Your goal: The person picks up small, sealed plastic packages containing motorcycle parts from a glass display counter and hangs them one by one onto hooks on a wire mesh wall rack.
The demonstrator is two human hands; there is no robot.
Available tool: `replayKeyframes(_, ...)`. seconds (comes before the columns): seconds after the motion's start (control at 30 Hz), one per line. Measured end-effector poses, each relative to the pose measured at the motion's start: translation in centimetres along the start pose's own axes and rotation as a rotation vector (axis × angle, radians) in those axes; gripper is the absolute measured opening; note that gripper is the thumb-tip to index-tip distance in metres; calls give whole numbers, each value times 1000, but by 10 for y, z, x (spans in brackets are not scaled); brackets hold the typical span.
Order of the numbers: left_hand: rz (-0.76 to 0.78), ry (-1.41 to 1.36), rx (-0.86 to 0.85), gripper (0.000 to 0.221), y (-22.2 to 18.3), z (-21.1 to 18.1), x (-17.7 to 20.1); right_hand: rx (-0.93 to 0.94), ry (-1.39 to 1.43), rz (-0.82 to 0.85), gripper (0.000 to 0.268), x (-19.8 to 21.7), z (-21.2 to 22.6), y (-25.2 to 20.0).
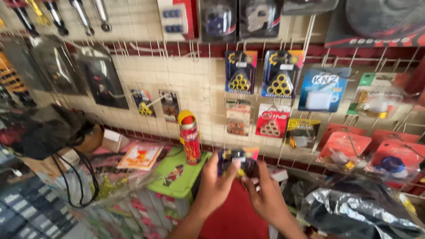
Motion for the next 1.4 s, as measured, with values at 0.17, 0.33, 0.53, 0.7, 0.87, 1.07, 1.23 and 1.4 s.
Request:
replayKeyframes(0.17, -68, -14, -86, 17, 32, -3, 11, -162, -75, -2, 42, -12, 16, 27)
replayKeyframes(0.33, -23, -72, -142, 16, 70, -15, 22, 193, -84, -108, 35, -15, 46, 51)
replayKeyframes(0.53, -68, 194, -469, 15, 114, -27, 40, 268, -224, -149, 34, -8, 83, 89)
replayKeyframes(0.7, -83, 252, -635, 10, 147, -32, 49, 344, -316, -183, 46, 10, 106, 102)
replayKeyframes(0.87, -34, 312, -816, 5, 162, -38, 52, 293, -335, -206, 43, 29, 117, 106)
replayKeyframes(1.07, 9, 429, -921, 12, 179, -34, 44, 387, -389, -276, 44, 49, 127, 115)
replayKeyframes(1.23, 48, 399, -940, 12, 188, -24, 32, 430, -351, -279, 41, 55, 136, 120)
replayKeyframes(1.4, 51, 379, -896, 12, 192, -16, 24, 532, -475, -332, 36, 54, 145, 124)
Point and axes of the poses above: each hand's wrist, its own y-axis towards the middle knuckle, its own x-axis out of the back of the hand, z = x × y, the point moved 3 cm from there along y, towards the middle knuckle, and after that the axes turned 11 degrees about -x, right-handed, at the moved point
